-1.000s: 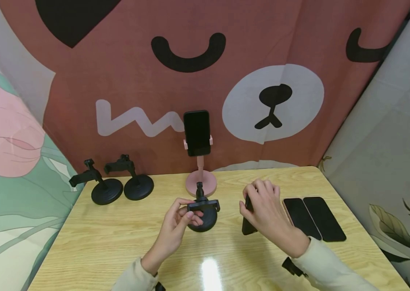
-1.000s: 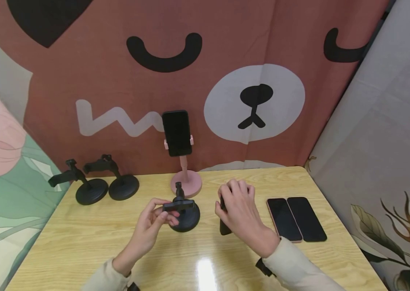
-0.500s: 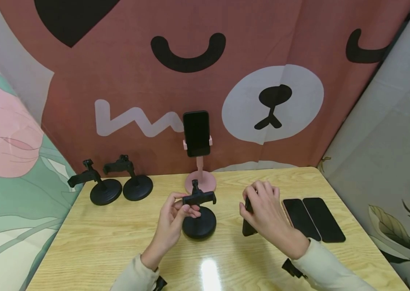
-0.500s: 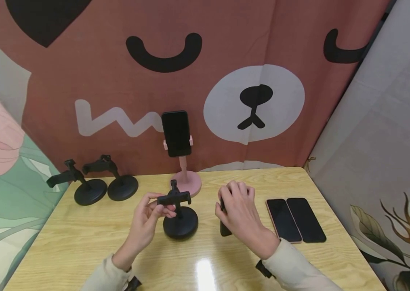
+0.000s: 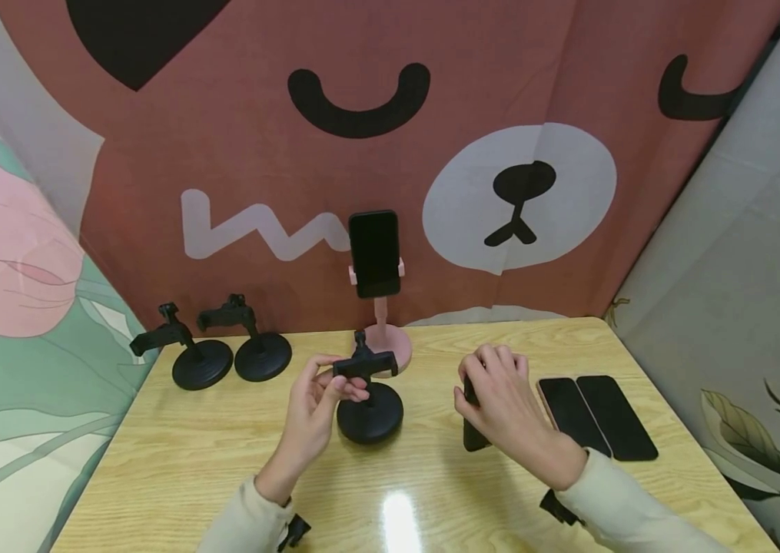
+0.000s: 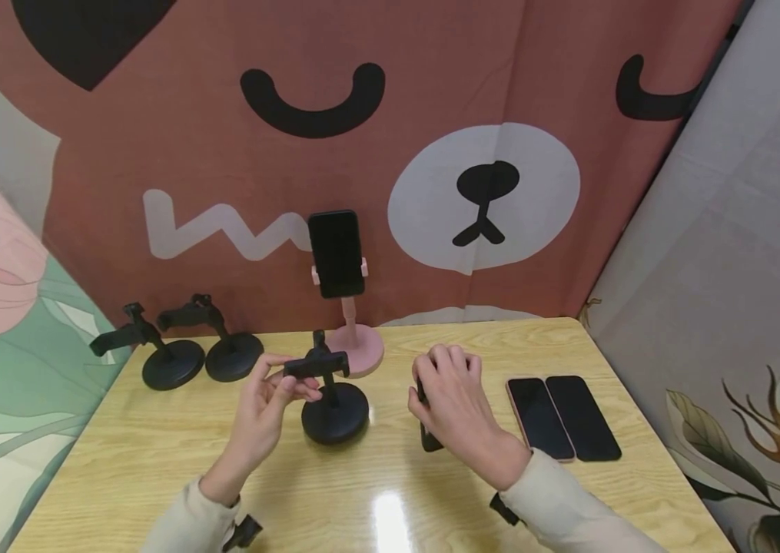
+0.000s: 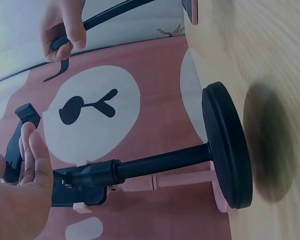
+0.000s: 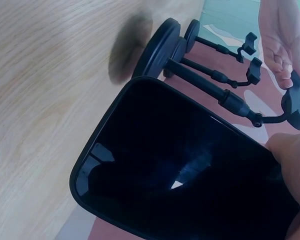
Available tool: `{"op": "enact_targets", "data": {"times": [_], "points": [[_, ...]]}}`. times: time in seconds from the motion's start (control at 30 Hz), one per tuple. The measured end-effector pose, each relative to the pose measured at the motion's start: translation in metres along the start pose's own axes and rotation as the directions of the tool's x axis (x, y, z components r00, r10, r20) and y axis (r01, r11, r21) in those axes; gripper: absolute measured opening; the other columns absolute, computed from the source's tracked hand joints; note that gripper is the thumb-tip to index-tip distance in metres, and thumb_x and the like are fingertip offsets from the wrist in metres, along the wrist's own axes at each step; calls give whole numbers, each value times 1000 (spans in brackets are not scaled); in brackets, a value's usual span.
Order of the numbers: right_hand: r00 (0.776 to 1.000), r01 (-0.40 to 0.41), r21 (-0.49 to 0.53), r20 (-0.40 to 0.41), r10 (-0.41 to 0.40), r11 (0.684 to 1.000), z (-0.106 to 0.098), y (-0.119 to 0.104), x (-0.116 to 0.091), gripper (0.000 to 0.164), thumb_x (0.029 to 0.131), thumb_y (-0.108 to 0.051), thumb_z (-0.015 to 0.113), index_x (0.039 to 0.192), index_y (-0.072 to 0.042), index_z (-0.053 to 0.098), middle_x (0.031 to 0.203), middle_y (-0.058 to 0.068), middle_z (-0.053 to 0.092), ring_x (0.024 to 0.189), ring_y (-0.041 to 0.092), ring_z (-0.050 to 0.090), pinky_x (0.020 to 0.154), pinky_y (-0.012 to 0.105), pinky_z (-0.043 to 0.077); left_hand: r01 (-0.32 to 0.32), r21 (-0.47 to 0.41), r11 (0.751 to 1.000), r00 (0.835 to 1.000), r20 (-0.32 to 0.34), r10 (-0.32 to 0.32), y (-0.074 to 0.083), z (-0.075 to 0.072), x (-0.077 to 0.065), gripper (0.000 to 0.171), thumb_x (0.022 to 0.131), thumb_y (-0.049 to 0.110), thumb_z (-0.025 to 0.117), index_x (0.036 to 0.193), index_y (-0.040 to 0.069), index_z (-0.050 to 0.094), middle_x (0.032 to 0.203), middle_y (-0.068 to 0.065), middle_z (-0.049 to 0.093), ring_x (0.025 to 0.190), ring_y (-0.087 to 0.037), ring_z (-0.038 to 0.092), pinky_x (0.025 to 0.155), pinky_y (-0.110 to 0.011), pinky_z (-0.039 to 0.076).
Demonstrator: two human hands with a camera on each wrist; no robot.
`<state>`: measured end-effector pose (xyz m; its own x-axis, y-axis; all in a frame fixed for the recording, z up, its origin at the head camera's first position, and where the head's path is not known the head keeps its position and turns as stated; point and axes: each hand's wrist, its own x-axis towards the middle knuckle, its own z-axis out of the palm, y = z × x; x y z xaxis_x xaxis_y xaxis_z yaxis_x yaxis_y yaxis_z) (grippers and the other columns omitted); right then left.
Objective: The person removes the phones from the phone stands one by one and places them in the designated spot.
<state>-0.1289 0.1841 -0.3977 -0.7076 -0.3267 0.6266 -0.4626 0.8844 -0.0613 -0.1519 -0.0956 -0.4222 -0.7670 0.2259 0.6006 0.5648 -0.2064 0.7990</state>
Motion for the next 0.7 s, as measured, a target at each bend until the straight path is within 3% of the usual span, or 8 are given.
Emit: {"op": "enact_targets", "data": {"times": [0.4, 0.7], "points": [[998, -31, 23, 54, 30, 999, 0, 4, 1, 30, 77, -15, 82, 86, -16, 53, 86, 1, 50, 78, 21, 38, 73, 40, 30, -29, 8, 1000, 999, -27, 29, 1, -15, 11, 23, 105, -3, 43, 118, -21, 40, 93, 3, 74, 78, -4, 74, 76, -22, 61], [992, -76, 21, 105, 73, 997, 1, 11, -1, 29, 78, -14, 81, 85, -16, 53, 85, 1, 50, 81, 22, 40, 75, 42, 32, -56, 25, 998, 997, -48, 57, -3, -32, 21, 24, 105, -3, 42, 118, -24, 39, 91, 4, 74, 76, -5, 74, 73, -22, 61]]}}
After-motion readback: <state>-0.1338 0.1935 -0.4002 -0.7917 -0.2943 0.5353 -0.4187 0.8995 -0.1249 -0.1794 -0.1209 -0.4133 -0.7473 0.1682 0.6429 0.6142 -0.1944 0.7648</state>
